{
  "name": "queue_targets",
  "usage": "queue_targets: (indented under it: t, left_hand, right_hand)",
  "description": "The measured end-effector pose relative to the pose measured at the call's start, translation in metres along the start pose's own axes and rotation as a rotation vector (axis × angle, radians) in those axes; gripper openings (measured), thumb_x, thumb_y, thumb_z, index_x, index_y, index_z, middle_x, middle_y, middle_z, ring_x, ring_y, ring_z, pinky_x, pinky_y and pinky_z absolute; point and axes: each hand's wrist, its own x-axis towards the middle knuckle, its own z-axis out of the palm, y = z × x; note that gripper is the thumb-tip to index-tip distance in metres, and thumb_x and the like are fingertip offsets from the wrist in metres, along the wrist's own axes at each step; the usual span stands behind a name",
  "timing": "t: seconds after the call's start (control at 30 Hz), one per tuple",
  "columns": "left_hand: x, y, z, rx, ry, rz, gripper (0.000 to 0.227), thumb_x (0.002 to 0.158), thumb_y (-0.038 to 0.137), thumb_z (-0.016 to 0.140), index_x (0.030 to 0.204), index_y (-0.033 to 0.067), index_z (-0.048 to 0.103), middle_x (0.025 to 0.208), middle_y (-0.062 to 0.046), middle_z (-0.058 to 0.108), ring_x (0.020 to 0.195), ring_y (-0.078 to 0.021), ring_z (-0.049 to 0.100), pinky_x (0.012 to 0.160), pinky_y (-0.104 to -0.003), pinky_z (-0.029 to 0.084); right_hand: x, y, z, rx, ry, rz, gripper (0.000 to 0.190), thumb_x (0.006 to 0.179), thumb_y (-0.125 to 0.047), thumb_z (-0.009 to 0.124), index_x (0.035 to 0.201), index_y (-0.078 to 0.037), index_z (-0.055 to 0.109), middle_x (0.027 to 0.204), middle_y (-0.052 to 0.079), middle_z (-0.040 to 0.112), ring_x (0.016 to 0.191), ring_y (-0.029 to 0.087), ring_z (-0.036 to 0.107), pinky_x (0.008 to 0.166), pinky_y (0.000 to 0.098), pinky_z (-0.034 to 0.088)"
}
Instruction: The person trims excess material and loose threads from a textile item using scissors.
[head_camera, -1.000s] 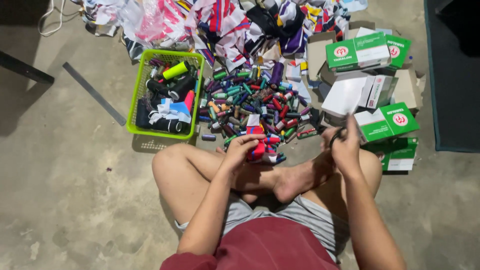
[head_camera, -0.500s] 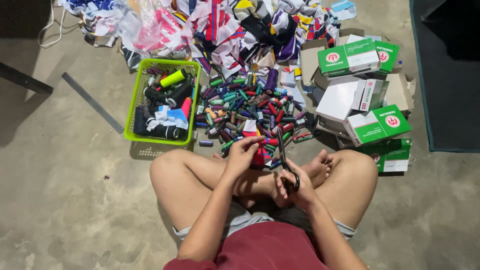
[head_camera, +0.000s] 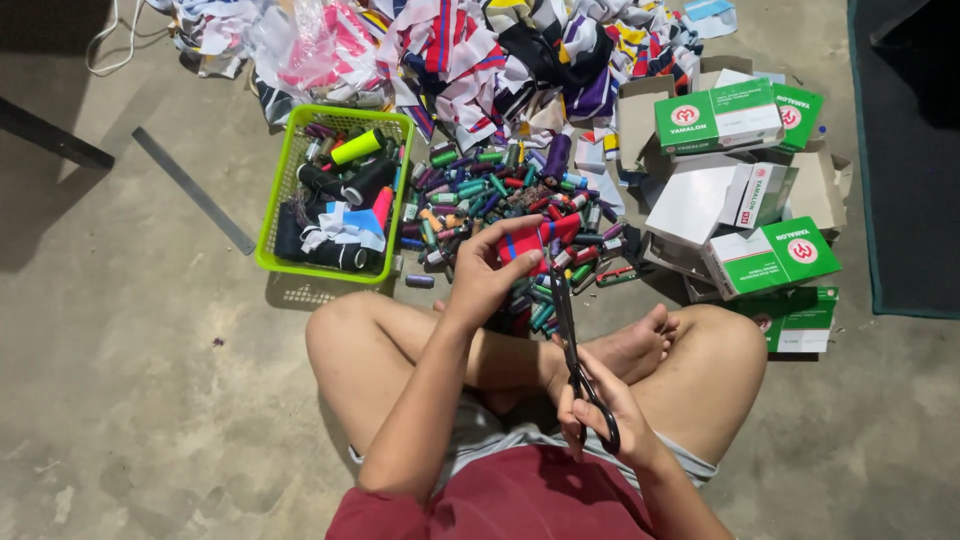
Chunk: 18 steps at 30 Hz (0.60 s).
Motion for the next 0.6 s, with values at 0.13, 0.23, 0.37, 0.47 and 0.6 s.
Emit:
queue_targets:
  t: [0.13,0.23,0.37,0.47,0.6]
  left_hand:
    - [-0.003,0.01,0.004,-0.033,-0.019,0.002,0.037,0.09,0.009,0.075,0.126,0.0077,0.071,0.127,-0.009,0.073,0.112,-0.013,0.069,0.097,-0.025,0.058]
    - [-0.006,0.017,0.004,-0.014,-0.033,-0.014,0.04,0.088,0.006,0.072,0.128,0.0071,0.069,0.131,-0.01,0.072,0.119,-0.0162,0.068,0.102,-0.027,0.057]
    - [-0.01,0.024,0.003,0.009,-0.07,-0.006,0.043,0.089,0.007,0.072,0.131,0.0075,0.067,0.134,-0.01,0.07,0.12,-0.0167,0.067,0.1,-0.027,0.058]
    - [-0.012,0.026,0.004,0.014,-0.107,0.005,0.044,0.089,0.007,0.074,0.132,0.0076,0.066,0.134,-0.01,0.069,0.122,-0.0171,0.066,0.104,-0.028,0.056]
    - [-0.016,0.038,0.005,0.07,-0.149,0.022,0.045,0.089,0.009,0.075,0.133,0.0089,0.065,0.135,-0.008,0.068,0.126,-0.016,0.064,0.107,-0.029,0.053]
  right_hand:
    - [0.003,-0.012,0.007,0.003,0.012,-0.007,0.079,0.1,-0.026,0.061,0.162,-0.003,0.016,0.068,0.01,0.047,0.043,0.021,0.058,0.04,0.0257,0.049]
    - [0.001,-0.014,0.005,-0.03,0.01,0.004,0.08,0.1,-0.027,0.061,0.16,0.002,0.017,0.068,0.008,0.048,0.044,0.018,0.055,0.041,0.0252,0.046]
    - [0.0,-0.011,0.003,-0.037,0.021,-0.01,0.081,0.1,-0.022,0.061,0.16,0.004,0.013,0.067,0.009,0.047,0.05,0.017,0.049,0.044,0.0266,0.045]
    - [0.0,-0.012,0.007,-0.064,0.028,-0.018,0.081,0.099,-0.021,0.062,0.16,0.004,0.015,0.067,0.007,0.048,0.053,0.015,0.048,0.049,0.0266,0.043]
    - [0.002,-0.013,0.014,-0.122,0.051,-0.033,0.081,0.099,-0.021,0.063,0.16,0.003,0.016,0.067,0.007,0.05,0.052,0.015,0.051,0.048,0.0262,0.045]
